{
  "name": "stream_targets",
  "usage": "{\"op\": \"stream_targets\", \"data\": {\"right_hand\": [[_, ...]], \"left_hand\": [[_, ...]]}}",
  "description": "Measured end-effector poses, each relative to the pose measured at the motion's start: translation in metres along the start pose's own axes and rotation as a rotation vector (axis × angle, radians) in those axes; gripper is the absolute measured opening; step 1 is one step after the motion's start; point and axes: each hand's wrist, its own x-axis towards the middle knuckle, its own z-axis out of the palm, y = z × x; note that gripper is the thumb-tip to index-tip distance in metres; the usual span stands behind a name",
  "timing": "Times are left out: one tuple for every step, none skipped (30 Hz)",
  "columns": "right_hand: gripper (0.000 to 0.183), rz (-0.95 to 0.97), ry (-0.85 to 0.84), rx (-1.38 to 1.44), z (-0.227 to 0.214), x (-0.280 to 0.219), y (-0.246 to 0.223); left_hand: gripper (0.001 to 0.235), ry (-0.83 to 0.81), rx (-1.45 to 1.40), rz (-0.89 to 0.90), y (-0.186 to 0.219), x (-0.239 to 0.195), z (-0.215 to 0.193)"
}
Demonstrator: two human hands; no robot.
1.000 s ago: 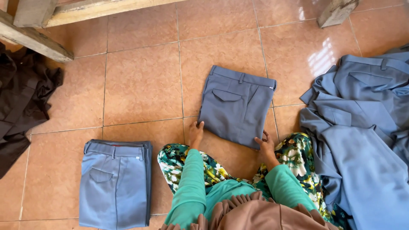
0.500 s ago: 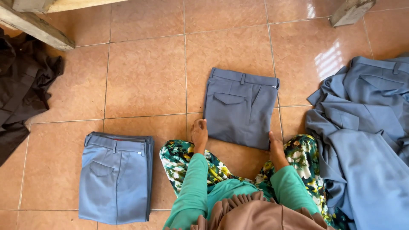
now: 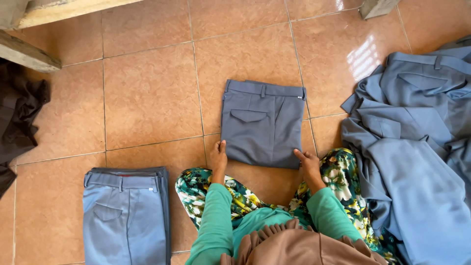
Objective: The person sits on the floor and folds several pairs of gray trousers by hand. They smooth the fabric, fold the legs together, and then fold the pants into neat rectangles, stacking them on the floor.
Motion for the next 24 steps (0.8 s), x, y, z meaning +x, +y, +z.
{"op": "stream_targets", "data": {"right_hand": [[0.036,0.004,0.005,0.000,0.001,-0.021,-0.029],[0.029,-0.043,0.001,0.075,0.002,-0.041,-0.058],[0.028,-0.089,-0.002,0.146,0.002,-0.065,-0.085],[0.028,-0.082,0.002,0.143,-0.001,-0.062,-0.078],[0.030,-0.036,-0.016,0.105,0.000,-0.055,-0.075],[0.034,0.010,-0.033,0.067,0.000,-0.048,-0.072],[0.034,0.017,-0.025,0.069,0.000,-0.043,-0.061],[0.034,0.069,-0.015,0.036,-0.001,-0.038,-0.051],[0.037,0.115,-0.011,0.004,0.002,-0.029,-0.044],[0.037,0.116,-0.007,0.006,0.007,-0.050,-0.079],[0.050,0.154,-0.043,-0.014,0.014,-0.072,-0.112],[0.065,0.193,-0.078,-0.034,0.020,-0.094,-0.147],[0.065,0.194,-0.076,-0.032,0.023,-0.092,-0.159],[0.063,0.183,-0.113,-0.027,0.026,-0.090,-0.172],[0.061,0.174,-0.150,-0.023,0.028,-0.089,-0.183],[0.061,0.179,-0.146,-0.021,0.032,-0.047,-0.140],[0.042,0.123,-0.071,0.017,0.037,-0.005,-0.097],[0.024,0.067,0.004,0.053,0.047,0.040,-0.057],[0.024,0.069,0.002,0.057,0.045,0.034,-0.063],[0.023,0.062,0.056,-0.002,0.044,0.029,-0.070],[0.024,0.058,0.113,-0.066,0.039,0.022,-0.074],[0.024,0.065,0.113,-0.066,0.039,0.026,-0.062],[0.026,0.062,0.118,-0.096,0.039,0.031,-0.051],[0.029,0.058,0.124,-0.126,0.040,0.036,-0.040]], "left_hand": [[0.052,-0.005,0.004,-0.001,0.004,-0.001,0.001],[0.052,0.062,-0.007,0.044,0.007,-0.002,0.002],[0.052,0.128,-0.016,0.085,0.007,-0.006,0.003],[0.052,0.122,-0.012,0.080,-0.025,0.005,0.018],[0.048,0.121,0.062,0.043,-0.053,0.020,0.032],[0.044,0.119,0.136,0.007,-0.081,0.035,0.047],[0.044,0.110,0.143,0.007,-0.064,0.025,0.040],[0.053,0.056,0.244,-0.021,-0.046,0.015,0.033],[0.063,0.009,0.340,-0.047,-0.026,0.008,0.026],[0.063,0.007,0.342,-0.044,-0.016,0.006,0.025],[0.070,0.013,0.329,-0.045,-0.008,0.002,0.024],[0.079,0.019,0.317,-0.047,0.000,-0.001,0.022],[0.079,0.017,0.319,-0.045,-0.011,0.012,0.027],[0.072,0.035,0.259,-0.024,-0.023,0.025,0.032],[0.065,0.050,0.203,-0.004,-0.036,0.036,0.037],[0.065,0.046,0.207,-0.004,-0.034,0.036,0.036],[0.061,0.094,0.154,0.055,-0.032,0.037,0.033],[0.057,0.142,0.100,0.113,-0.029,0.039,0.031],[0.057,0.144,0.104,0.115,-0.046,0.051,0.037],[0.055,0.141,0.137,0.070,-0.063,0.062,0.043],[0.054,0.136,0.171,0.021,-0.083,0.070,0.050],[0.054,0.134,0.176,0.018,-0.056,0.054,0.038],[0.062,0.130,0.159,-0.038,-0.026,0.041,0.028],[0.070,0.127,0.142,-0.093,0.004,0.027,0.017]]}}
